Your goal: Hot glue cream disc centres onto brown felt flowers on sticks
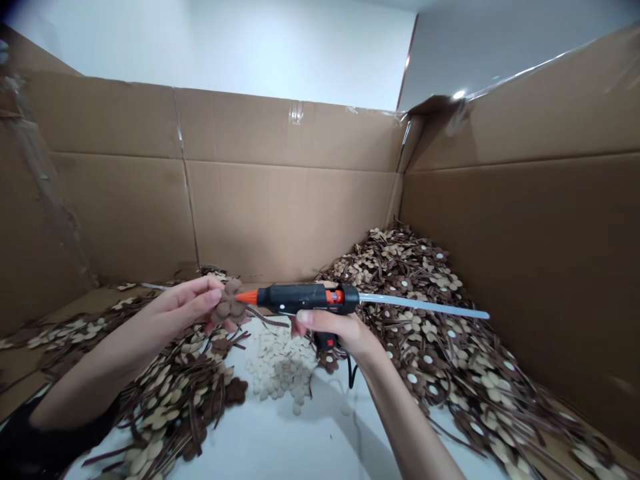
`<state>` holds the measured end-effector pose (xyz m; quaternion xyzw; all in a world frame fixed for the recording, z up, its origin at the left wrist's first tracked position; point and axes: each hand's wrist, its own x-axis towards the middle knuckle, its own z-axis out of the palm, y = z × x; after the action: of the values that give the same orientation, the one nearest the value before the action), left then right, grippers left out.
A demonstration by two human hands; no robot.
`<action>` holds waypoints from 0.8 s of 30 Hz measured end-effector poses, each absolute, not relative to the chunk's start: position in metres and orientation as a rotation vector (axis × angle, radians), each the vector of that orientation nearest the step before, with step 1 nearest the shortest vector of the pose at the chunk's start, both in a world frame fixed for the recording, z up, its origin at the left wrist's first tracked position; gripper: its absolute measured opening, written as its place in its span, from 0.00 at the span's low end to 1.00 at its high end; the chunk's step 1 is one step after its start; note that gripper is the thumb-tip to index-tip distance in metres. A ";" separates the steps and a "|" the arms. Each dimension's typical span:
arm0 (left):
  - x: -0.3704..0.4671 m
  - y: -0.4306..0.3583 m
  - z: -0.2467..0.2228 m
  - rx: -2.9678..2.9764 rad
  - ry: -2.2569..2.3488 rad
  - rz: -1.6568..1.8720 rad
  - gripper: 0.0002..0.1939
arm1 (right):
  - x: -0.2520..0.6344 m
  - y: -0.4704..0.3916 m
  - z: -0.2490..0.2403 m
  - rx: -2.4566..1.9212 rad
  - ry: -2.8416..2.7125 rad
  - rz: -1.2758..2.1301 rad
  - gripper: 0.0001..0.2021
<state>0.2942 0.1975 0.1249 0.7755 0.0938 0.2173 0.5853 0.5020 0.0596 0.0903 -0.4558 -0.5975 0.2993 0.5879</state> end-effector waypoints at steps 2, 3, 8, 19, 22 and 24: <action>0.294 0.197 0.124 1.812 0.242 0.504 0.18 | 0.503 0.060 0.088 -1.079 -1.396 0.687 0.17; 0.293 0.197 0.124 1.815 0.244 0.505 0.18 | 0.505 0.060 0.087 -1.084 -1.399 0.679 0.17; 0.289 0.192 0.128 1.846 0.216 0.489 0.16 | 0.510 0.062 0.080 -1.067 -1.435 0.637 0.19; 0.298 0.202 0.122 1.903 0.326 0.670 0.18 | 0.501 0.053 0.099 -1.449 -1.293 0.360 0.18; 0.305 0.209 0.115 1.892 0.375 0.740 0.22 | 0.495 0.062 0.102 -1.517 -1.124 0.191 0.19; 0.310 0.213 0.108 1.936 0.373 0.716 0.23 | 0.488 0.072 0.098 -1.465 -1.024 0.282 0.21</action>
<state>0.3098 0.2128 0.1081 0.8000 0.1540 0.2958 0.4988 0.4879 0.0724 0.0978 -0.6367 -0.4448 0.1223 0.6179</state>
